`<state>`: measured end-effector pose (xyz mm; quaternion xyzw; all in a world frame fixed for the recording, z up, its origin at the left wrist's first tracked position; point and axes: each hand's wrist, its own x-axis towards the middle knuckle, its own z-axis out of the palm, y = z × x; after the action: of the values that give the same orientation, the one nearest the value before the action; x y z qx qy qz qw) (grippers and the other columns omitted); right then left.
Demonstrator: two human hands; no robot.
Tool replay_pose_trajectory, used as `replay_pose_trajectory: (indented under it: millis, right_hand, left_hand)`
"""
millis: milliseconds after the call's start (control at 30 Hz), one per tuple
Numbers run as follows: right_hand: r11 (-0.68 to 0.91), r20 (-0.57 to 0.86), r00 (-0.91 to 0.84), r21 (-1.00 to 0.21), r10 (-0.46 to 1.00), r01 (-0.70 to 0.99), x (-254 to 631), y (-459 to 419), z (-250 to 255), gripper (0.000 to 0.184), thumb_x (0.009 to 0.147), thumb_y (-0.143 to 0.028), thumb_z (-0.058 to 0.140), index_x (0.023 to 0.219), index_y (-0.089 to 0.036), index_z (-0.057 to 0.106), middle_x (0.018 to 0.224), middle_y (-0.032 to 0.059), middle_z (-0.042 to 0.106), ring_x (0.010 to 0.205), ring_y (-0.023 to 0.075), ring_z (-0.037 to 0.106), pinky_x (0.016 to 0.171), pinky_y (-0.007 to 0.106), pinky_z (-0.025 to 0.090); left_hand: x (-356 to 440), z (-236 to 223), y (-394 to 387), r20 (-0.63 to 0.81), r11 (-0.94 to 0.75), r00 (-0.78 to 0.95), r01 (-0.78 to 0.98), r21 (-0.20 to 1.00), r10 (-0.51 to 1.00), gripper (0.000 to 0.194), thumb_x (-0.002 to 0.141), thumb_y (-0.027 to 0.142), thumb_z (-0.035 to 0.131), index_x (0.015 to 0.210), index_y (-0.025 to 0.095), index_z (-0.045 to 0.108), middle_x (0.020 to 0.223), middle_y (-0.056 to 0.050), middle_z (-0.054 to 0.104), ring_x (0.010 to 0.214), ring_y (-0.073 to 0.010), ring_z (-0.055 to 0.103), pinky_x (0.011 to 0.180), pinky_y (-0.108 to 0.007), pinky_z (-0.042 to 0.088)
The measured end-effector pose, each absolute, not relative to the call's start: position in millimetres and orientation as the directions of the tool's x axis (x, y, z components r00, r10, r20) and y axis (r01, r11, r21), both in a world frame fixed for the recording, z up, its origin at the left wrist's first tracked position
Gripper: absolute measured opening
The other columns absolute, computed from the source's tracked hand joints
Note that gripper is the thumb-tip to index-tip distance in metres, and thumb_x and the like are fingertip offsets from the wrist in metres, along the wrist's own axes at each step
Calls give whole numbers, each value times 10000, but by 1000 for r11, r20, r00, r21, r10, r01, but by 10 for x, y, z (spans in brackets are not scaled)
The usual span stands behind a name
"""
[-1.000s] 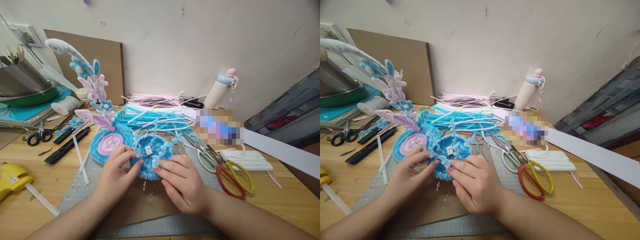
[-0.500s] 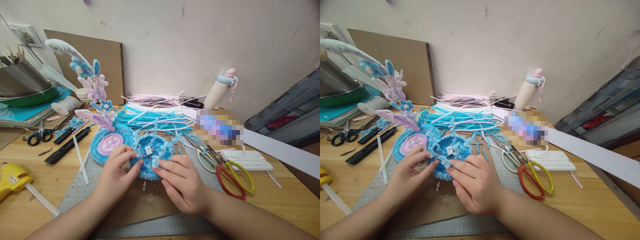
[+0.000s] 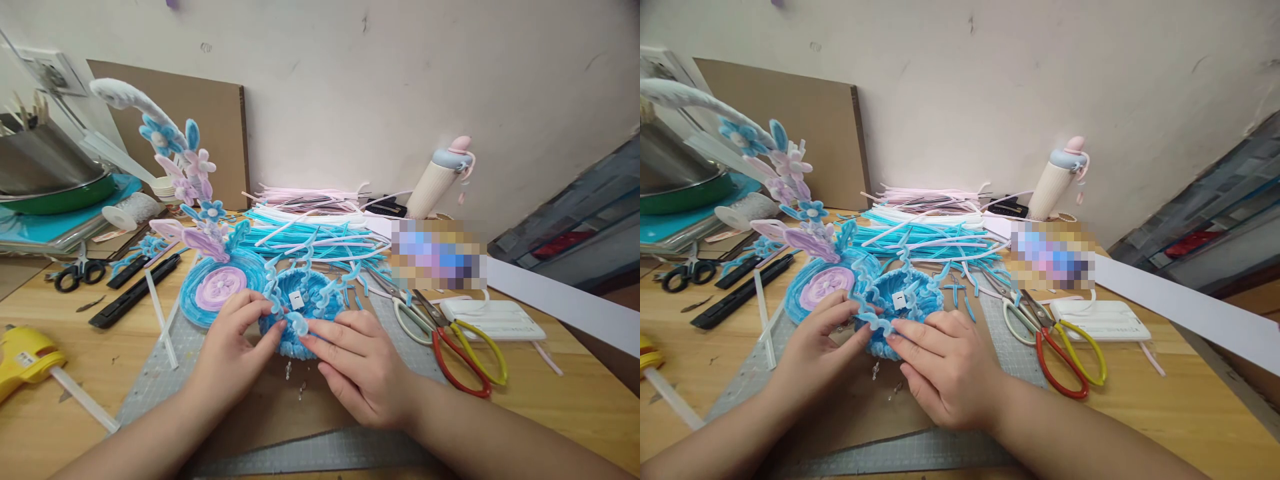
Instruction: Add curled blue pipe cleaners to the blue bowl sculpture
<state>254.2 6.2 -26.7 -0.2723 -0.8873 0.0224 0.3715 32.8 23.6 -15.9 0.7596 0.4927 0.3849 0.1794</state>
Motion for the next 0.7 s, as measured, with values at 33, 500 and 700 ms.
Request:
replay_pose_trajectory:
  millis: [33,500,700]
  right_hand:
    - [850,645,-578,-238,500,470,2542,63,-269,354,866,-147,531,1198,-134,651,1233,77,689,940,239,593,793,416,488]
    - [845,646,-570,-245,508,475,2549,67,-292,357,865,-147,546,1208,-133,645,1239,76,687,955,244,597,801,426,487]
    - [846,650,-568,-244,505,474,2549,64,-290,355,864,-145,543,1204,-135,648,1239,74,688,948,244,599,795,422,489]
  left_hand:
    - [328,-155,235,406,-448,218,611,652,888,107,852,274,581,827,224,672,788,-14,601,776,-189,577,709,-318,491]
    - [303,-200,239,407,-439,206,630,641,890,49,849,256,593,876,219,610,847,-9,599,804,-185,560,723,-309,464]
    - [303,-215,241,426,-447,199,635,630,883,58,837,222,593,894,222,582,848,-5,593,787,-179,549,708,-303,459]
